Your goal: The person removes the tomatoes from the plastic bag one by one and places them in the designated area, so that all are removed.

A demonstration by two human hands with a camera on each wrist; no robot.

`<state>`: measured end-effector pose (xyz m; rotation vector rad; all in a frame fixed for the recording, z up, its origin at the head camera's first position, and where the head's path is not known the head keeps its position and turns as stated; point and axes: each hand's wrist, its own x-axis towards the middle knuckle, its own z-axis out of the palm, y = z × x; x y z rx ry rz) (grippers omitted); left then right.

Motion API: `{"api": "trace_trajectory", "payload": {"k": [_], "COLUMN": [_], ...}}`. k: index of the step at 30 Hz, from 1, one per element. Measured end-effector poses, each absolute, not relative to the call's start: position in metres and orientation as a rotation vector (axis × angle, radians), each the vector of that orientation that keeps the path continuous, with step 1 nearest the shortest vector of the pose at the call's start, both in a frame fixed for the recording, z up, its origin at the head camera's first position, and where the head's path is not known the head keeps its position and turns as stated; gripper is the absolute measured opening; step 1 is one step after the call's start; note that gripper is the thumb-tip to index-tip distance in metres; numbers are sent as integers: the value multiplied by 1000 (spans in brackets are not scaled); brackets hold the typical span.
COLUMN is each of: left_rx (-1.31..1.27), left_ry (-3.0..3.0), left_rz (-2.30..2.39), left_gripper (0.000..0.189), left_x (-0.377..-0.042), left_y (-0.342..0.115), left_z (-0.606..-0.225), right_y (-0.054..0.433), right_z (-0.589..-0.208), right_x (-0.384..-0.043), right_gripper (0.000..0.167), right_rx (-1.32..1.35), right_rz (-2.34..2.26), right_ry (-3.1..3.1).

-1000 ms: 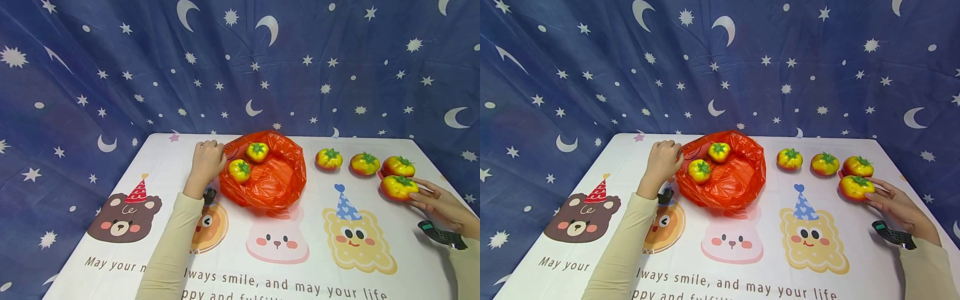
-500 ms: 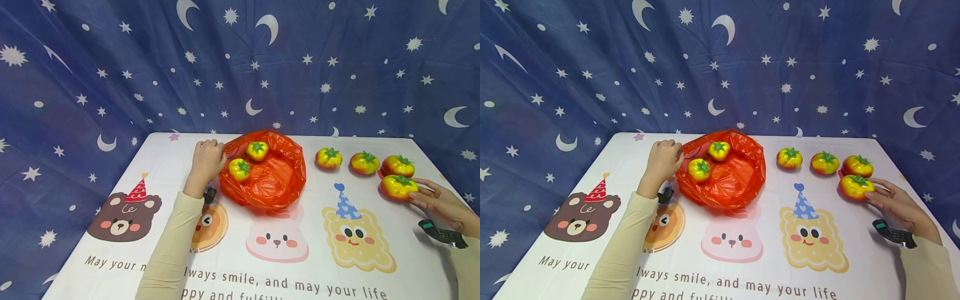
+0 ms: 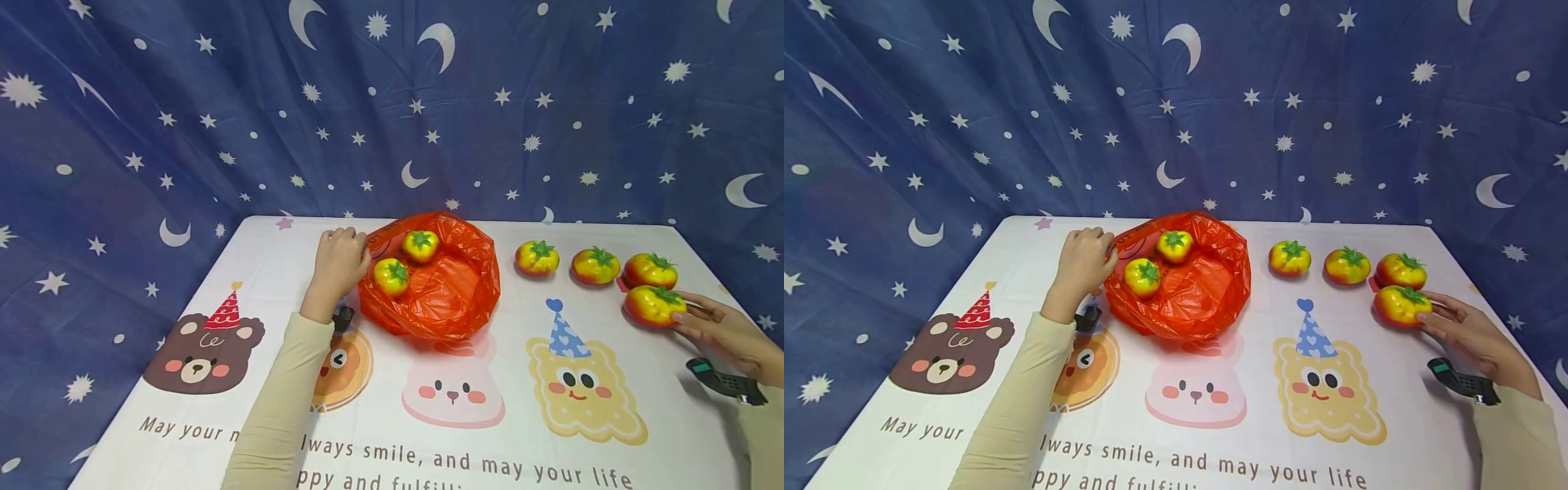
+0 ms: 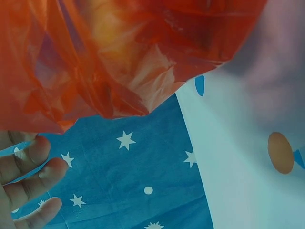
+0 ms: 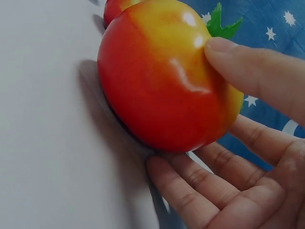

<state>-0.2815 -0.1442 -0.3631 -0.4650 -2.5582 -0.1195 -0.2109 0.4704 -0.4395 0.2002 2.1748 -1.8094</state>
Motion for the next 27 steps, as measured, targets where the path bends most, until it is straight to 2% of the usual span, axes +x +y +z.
{"api": "trace_trajectory", "payload": {"k": [5, 11, 17, 23, 27], "left_rx": [-469, -467, -461, -456, -455], "left_ry": [-2557, -2562, -2565, -2572, -2571], "left_rz": [-120, -118, -113, -115, -116], "left_gripper": [16, 16, 16, 17, 16], "left_x": [-281, -281, -281, -280, -280], "left_y": [-144, -144, -144, -144, -145], "left_z": [-362, -362, -362, -362, -362], "right_y": [472, 473, 474, 476, 478], "right_z": [-439, -442, -444, -442, -438], "right_x": [-208, -205, -205, -206, -208], "right_gripper": [48, 62, 62, 73, 73], "right_rx": [149, 122, 109, 116, 74], "right_rz": [-1764, -1517, -1520, -1342, -1255], "right_ry": [2259, 2496, 2528, 2612, 2650]}}
